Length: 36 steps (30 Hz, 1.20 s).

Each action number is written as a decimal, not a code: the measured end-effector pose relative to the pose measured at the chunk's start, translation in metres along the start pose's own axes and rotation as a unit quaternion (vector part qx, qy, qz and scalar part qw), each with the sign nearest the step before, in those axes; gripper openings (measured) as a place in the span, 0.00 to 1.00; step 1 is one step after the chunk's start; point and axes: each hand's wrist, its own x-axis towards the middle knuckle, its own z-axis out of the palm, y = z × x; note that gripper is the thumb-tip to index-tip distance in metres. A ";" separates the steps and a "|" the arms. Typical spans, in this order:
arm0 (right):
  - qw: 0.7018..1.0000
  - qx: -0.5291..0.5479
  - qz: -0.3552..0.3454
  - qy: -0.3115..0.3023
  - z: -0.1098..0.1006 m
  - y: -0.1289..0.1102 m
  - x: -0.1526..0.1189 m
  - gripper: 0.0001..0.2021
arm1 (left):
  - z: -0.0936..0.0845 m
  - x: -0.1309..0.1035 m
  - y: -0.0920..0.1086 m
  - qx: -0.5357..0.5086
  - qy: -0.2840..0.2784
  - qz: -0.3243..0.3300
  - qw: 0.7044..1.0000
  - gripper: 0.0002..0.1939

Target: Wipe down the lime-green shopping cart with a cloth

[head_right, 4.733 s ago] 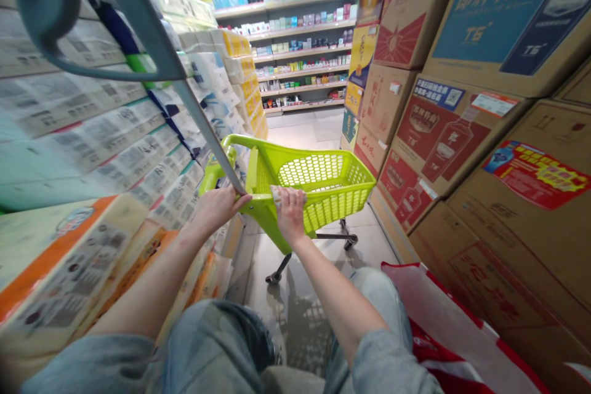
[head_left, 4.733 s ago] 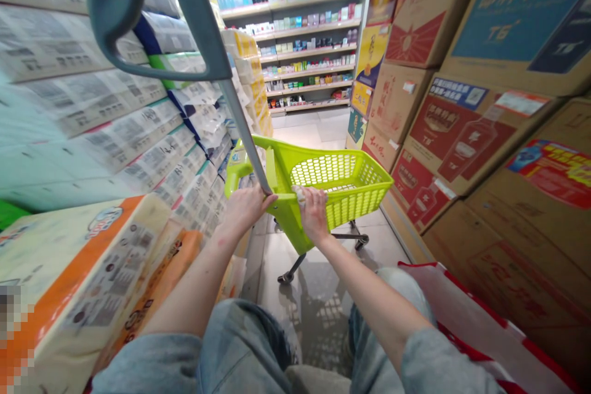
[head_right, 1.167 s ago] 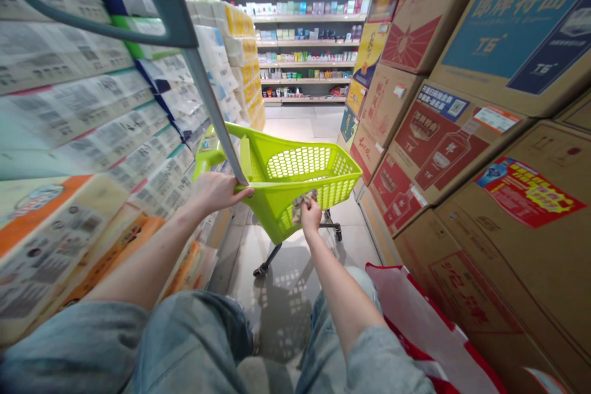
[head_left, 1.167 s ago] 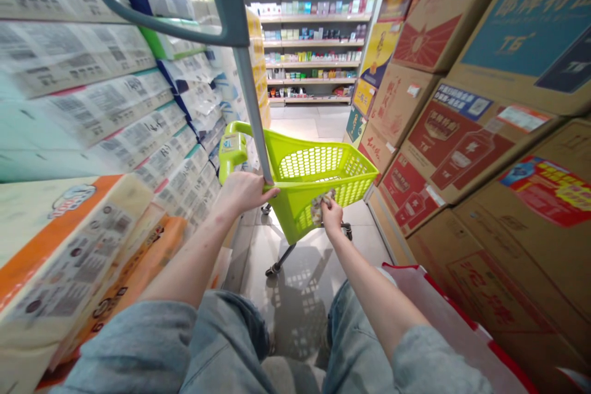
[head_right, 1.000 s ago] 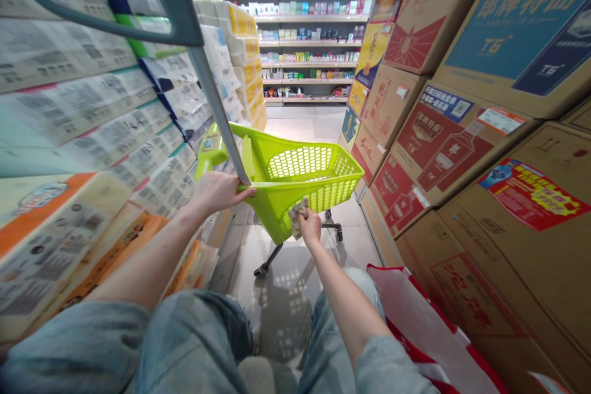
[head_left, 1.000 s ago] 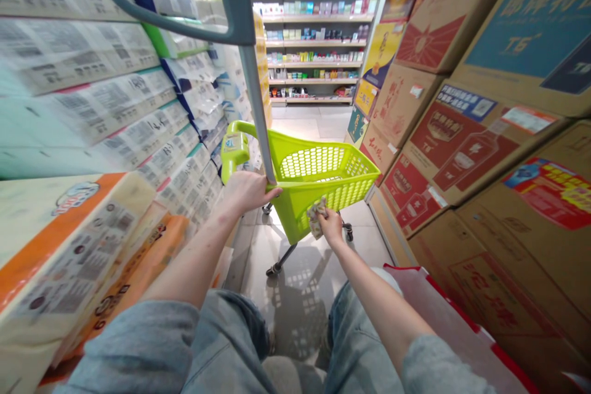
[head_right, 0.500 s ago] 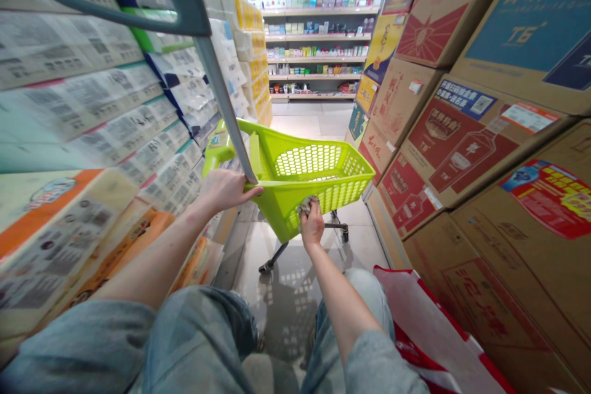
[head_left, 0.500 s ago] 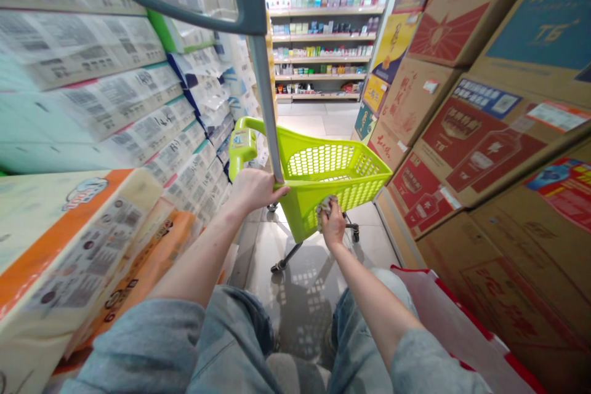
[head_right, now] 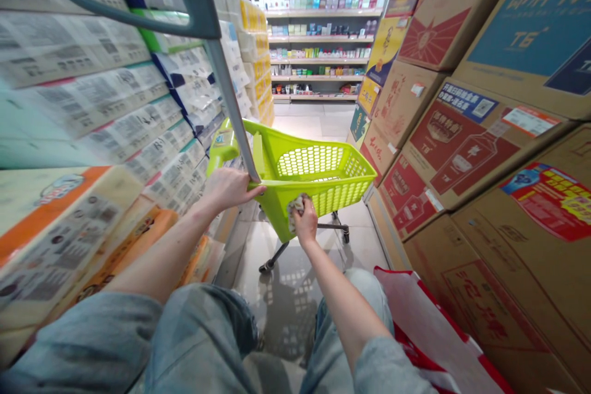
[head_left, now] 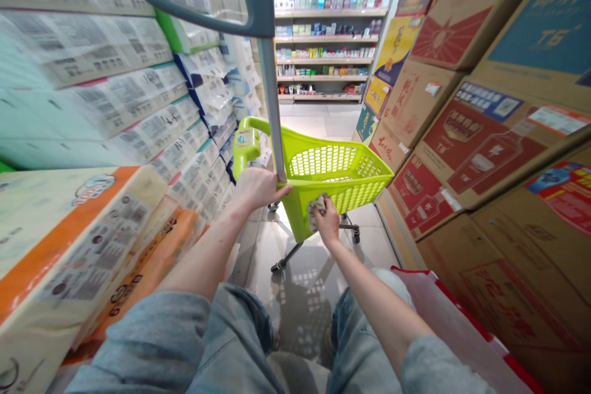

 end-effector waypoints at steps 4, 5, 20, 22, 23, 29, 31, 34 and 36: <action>0.999 0.031 -0.006 0.001 0.019 -0.025 -0.008 0.16 | 0.000 0.003 0.001 0.000 0.000 -0.006 1.000 0.38; 0.999 0.039 -0.010 -0.001 0.021 -0.030 -0.010 0.16 | 0.001 0.003 0.000 0.000 0.000 -0.006 1.000 0.38; 0.998 0.019 -0.037 -0.055 0.007 -0.024 -0.006 0.12 | -0.001 0.004 0.000 -0.016 0.001 -0.015 1.000 0.36; 0.998 0.026 -0.050 0.000 -0.004 -0.033 -0.004 0.11 | -0.001 0.003 0.001 -0.022 0.001 -0.015 1.000 0.36; 0.997 0.032 -0.063 0.034 -0.010 -0.043 -0.002 0.11 | -0.001 0.003 0.002 -0.022 0.002 -0.016 1.000 0.36; 0.973 0.024 -0.228 0.041 -0.021 -0.098 0.028 0.16 | -0.001 0.000 0.003 -0.014 0.013 -0.012 1.000 0.38; 0.962 0.005 -0.273 -0.020 -0.016 -0.098 0.034 0.18 | -0.001 -0.001 0.003 -0.013 0.018 -0.008 1.000 0.39; 0.949 -0.024 -0.309 -0.051 -0.011 -0.086 0.038 0.19 | -0.002 -0.004 0.002 -0.017 0.020 -0.006 1.000 0.39; 0.944 -0.049 -0.322 -0.056 -0.014 -0.072 0.040 0.19 | -0.001 -0.006 0.000 -0.022 0.023 -0.004 0.999 0.38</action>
